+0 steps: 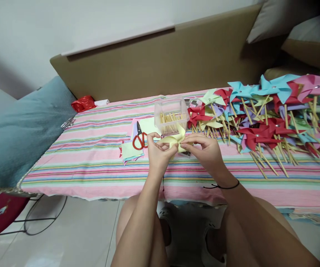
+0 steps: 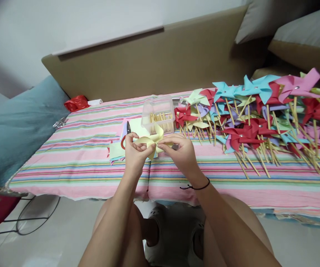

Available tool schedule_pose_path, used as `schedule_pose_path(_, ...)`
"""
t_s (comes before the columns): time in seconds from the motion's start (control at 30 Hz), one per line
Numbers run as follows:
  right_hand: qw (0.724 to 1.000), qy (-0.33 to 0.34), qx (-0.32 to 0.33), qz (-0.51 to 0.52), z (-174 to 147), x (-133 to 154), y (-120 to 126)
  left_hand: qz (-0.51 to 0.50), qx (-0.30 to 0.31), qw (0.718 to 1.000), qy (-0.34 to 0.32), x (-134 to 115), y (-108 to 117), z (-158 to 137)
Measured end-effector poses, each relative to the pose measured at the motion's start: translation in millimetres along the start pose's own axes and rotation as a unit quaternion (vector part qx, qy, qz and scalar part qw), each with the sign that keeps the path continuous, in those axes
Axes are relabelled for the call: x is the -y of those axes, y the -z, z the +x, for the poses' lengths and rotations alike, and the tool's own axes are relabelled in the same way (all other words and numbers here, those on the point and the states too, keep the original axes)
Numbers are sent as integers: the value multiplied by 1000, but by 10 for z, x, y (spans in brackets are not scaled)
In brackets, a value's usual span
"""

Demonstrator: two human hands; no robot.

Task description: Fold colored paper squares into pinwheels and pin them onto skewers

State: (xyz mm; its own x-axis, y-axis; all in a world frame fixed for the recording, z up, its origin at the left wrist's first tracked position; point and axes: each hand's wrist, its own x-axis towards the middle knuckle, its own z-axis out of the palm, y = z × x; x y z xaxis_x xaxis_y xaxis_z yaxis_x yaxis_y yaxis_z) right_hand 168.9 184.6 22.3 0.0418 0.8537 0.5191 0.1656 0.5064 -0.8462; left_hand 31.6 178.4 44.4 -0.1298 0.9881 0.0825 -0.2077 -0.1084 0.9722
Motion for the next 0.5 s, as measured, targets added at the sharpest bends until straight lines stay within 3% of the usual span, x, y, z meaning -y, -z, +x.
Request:
schedule_pose_path(0.33, 994, -94, 9, 59, -1, -77, 10, 11, 12, 1000, 7, 23, 16, 17)
schedule_pose_path(0.5, 961, -197, 33, 190, 30, -72, 39, 8, 40, 999, 7, 39, 14, 23)
